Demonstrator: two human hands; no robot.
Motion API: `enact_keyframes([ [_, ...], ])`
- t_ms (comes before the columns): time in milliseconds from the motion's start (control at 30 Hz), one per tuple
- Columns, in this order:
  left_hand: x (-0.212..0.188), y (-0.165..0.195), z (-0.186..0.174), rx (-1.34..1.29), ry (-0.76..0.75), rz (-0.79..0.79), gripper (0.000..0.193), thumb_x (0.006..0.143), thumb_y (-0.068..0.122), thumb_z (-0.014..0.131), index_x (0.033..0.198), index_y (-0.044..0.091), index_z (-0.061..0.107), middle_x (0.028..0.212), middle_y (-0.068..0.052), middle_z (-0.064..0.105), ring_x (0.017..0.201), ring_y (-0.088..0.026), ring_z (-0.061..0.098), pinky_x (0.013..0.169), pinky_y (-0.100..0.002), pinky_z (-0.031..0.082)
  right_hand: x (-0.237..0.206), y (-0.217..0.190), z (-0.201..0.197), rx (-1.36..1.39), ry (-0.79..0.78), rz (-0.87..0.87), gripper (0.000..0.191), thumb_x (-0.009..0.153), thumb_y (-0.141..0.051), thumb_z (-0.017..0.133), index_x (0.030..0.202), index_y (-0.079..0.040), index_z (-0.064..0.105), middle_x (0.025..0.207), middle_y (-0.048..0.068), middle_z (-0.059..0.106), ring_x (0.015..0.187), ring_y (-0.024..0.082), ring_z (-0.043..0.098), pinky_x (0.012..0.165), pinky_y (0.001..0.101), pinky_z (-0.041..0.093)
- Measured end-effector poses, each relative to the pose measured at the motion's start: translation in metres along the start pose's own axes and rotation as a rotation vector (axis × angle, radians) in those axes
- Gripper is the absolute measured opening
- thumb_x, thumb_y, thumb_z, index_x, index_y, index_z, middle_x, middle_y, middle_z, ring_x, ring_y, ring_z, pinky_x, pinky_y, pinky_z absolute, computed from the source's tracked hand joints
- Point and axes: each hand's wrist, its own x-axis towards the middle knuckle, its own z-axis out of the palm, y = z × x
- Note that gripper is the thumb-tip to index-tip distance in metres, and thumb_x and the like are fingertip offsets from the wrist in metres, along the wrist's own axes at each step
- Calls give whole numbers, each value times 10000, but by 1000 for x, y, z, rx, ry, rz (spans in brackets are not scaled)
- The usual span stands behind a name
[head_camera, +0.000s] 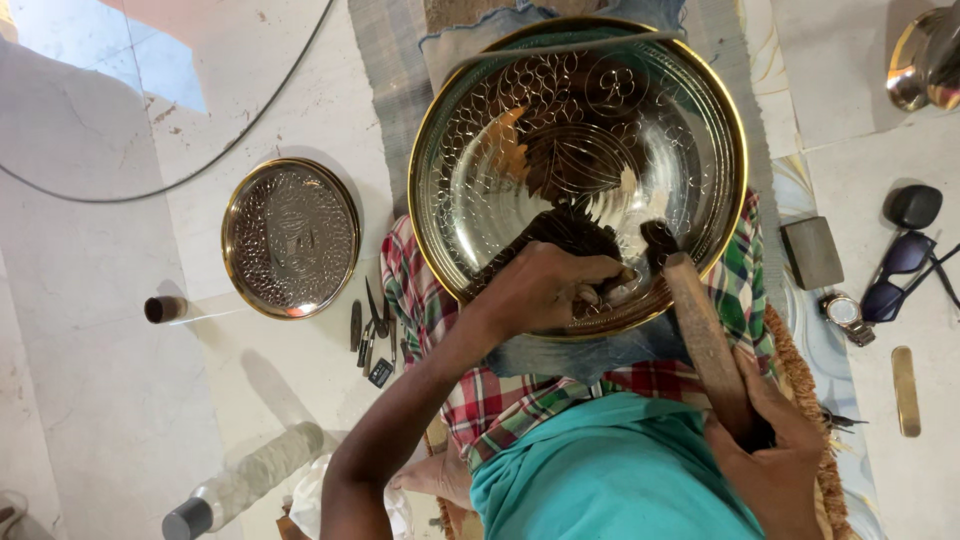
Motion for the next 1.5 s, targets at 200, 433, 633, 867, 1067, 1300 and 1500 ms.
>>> enact_keyframes([
  [200, 10, -12, -2, 165, -243, 1, 578, 774, -69, 679, 1284, 201, 695, 691, -49, 711, 521, -156, 637, 476, -337, 430, -9, 10, 3, 39, -3, 192, 782, 687, 29, 783, 1447, -58, 616, 1231, 164, 717, 1043, 175, 700, 886, 276, 558],
  [433, 18, -14, -4, 167, -305, 46, 580, 796, -90, 632, 1265, 243, 703, 673, 1, 706, 482, -131, 581, 438, -319, 397, -11, 12, 3, 0, 85, 24, 727, 724, 0, 777, 1434, 3, 614, 1322, 190, 689, 1146, 210, 677, 959, 293, 539],
  [633, 13, 3, -13, 135, -201, 22, 461, 799, 32, 726, 1217, 228, 725, 685, -49, 710, 521, -190, 643, 502, -370, 454, -1, 12, 5, -232, 142, -175, 644, 729, 20, 777, 1365, 18, 678, 1243, 203, 687, 1047, 188, 683, 894, 283, 539],
  [867, -2, 15, 1, 127, -1, -140, 395, 827, 26, 709, 1182, 197, 725, 835, -26, 779, 703, -153, 762, 612, -299, 582, 40, -9, -9, 116, 16, -155, 641, 803, 35, 724, 1434, 21, 607, 1194, 129, 677, 1001, 114, 642, 903, 248, 520],
  [1067, -23, 23, 18, 7, 230, -314, 477, 839, -128, 596, 1259, 84, 681, 1099, -105, 761, 937, -201, 784, 671, -259, 624, 98, -43, -30, 5, -250, -213, 799, 706, 58, 674, 1478, -134, 594, 1184, 123, 712, 885, 145, 662, 710, 255, 532],
  [1300, -30, 49, 43, -44, 633, -435, 361, 809, -143, 609, 1129, 6, 678, 1004, -118, 773, 922, -173, 781, 783, -278, 650, 170, -128, -39, -930, -714, -137, 789, 812, -164, 712, 1501, -435, 437, 1090, -88, 666, 595, 103, 666, 537, 276, 549],
  [1500, -24, 57, 52, -144, 902, -525, 167, 899, -138, 585, 995, -14, 643, 858, -97, 748, 813, -137, 760, 750, -259, 615, 178, -160, -27, -832, -682, -207, 809, 775, -168, 737, 1496, -428, 477, 1093, -98, 724, 534, 104, 674, 512, 287, 558],
])
